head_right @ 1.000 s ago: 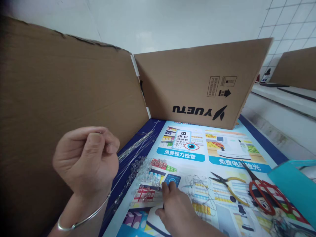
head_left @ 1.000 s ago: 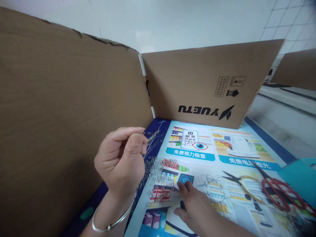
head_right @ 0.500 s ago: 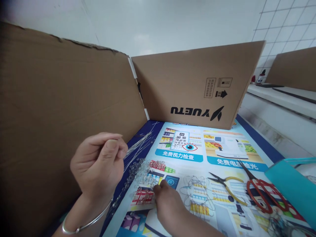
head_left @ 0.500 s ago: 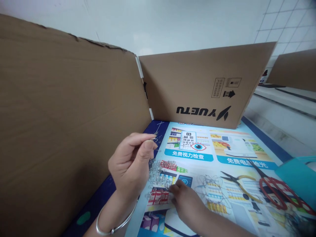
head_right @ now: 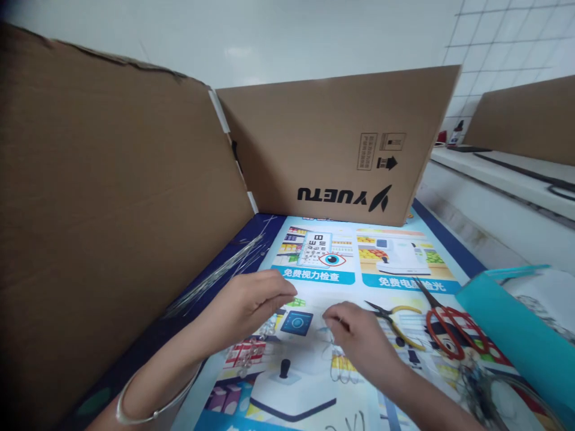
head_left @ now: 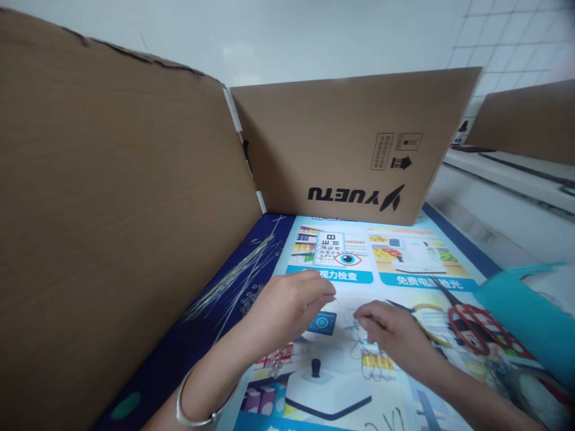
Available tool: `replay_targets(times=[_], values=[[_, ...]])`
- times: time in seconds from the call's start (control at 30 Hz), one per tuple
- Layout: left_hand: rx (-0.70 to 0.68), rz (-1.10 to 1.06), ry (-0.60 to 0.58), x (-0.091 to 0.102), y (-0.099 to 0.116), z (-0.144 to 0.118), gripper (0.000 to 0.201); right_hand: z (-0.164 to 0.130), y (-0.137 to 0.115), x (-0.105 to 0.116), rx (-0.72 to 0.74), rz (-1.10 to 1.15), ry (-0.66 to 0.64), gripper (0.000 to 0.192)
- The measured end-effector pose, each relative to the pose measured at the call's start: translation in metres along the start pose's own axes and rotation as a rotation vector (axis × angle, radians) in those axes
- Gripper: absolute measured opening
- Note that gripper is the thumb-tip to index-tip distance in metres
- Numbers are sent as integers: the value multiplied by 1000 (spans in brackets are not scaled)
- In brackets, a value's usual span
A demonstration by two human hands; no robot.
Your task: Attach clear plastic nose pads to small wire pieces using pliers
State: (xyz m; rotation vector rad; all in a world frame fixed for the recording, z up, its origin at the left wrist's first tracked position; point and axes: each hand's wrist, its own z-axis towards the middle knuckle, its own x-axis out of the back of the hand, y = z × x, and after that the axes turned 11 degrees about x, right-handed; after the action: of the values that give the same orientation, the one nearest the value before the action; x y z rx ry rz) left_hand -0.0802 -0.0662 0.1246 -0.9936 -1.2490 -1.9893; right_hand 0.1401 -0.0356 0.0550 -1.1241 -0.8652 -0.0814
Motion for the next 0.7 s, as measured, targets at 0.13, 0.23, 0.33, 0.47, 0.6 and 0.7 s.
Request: replay_targets(times=[0.13,0.23,0.33,0.47,0.6,0.7], values=[[-13,77,-155,-28,13,11,17,-14,2,37,-55,57,33,18],[-41,96,-215,-40,28,23,16,-21,-3,46,19,41,17,15],[-48,89,-235,-45,42,35,12,-23,-8,46,35,48,11,14],[-64,30,-266,-48,55,43,12,-25,-9,46,62,60,46,9],[-74,26,-312,-50,62,46,13,-28,-8,52,48,101,31,4],[-96,20,-315,-50,63,48,12,-29,-6,53,31,169,8,11]])
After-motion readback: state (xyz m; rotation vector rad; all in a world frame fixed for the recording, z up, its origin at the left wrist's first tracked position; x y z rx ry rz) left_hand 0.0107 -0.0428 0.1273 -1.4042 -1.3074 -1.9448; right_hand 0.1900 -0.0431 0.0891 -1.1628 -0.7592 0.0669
